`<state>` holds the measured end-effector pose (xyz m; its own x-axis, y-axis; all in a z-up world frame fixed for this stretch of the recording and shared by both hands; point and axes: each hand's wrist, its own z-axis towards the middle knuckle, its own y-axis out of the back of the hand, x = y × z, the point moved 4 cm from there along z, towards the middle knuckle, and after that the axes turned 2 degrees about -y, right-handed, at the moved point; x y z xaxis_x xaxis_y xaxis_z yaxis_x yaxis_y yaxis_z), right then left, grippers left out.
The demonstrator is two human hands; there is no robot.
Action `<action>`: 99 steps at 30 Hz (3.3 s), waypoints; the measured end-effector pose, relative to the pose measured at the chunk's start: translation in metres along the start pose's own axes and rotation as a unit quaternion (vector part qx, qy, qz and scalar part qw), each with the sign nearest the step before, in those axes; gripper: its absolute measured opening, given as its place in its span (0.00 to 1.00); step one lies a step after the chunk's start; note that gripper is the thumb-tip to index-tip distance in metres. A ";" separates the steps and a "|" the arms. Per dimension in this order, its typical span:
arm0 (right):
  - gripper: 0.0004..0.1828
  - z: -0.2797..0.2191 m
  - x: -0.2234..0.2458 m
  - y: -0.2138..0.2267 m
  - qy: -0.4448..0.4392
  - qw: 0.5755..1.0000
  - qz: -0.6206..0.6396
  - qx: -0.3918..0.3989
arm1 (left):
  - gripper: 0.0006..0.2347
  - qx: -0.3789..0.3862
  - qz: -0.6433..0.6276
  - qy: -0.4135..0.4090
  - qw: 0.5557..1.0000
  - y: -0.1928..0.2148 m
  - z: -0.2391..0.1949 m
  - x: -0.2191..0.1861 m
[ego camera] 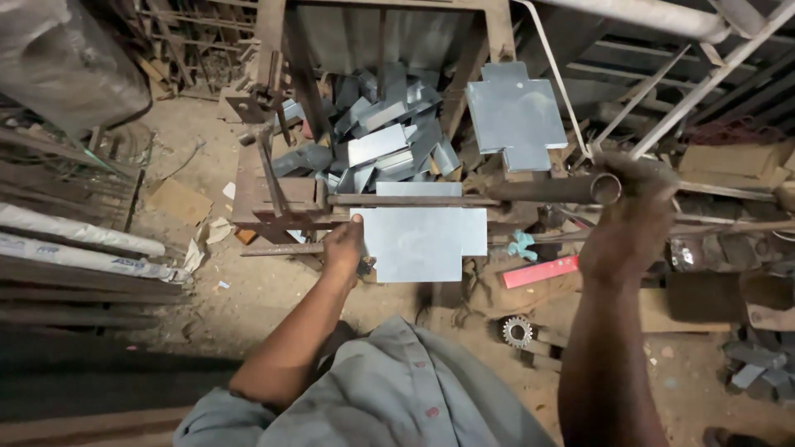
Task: The person bends sheet metal pieces into various shapes using a manual press and strikes them with a hammer. The person handles multiple pre-cut metal pieces, placing them into the press, manipulating a lever to bend the metal, and refining the shapes by striking them with a hammer before setting them aside on the machine.
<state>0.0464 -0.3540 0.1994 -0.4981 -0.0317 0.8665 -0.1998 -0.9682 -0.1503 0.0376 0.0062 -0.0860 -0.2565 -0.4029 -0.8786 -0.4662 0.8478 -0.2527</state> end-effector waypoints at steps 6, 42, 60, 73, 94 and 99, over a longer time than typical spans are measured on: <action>0.10 0.019 0.041 -0.057 -0.080 0.979 -0.174 0.069 | 0.18 0.007 0.013 -0.005 1.000 0.002 0.001 -0.002; 0.06 -0.006 0.034 -0.045 -0.010 0.994 -0.108 -0.021 | 0.25 0.169 0.487 -0.483 0.708 -0.063 -0.126 -0.060; 0.08 -0.170 0.008 0.046 -0.163 0.928 -0.331 0.043 | 0.43 0.295 0.658 -0.394 0.569 -0.114 -0.143 -0.058; 0.52 -0.116 0.004 0.002 -0.396 0.835 -0.353 0.147 | 0.33 0.232 0.650 -0.427 0.584 -0.118 -0.135 -0.047; 0.52 -0.130 -0.014 0.010 -0.424 0.845 -0.295 0.139 | 0.29 0.177 0.680 -0.469 0.535 -0.118 -0.120 -0.025; 0.52 -0.136 -0.021 0.015 -0.409 0.842 -0.314 0.158 | 0.29 0.179 0.630 -0.469 0.593 -0.120 -0.124 -0.032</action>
<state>-0.0612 -0.3336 0.1142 0.3966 0.4768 0.7845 0.0926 -0.8710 0.4825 -0.0033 -0.1252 0.0223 0.4515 0.8539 -0.2587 -0.1522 0.3594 0.9207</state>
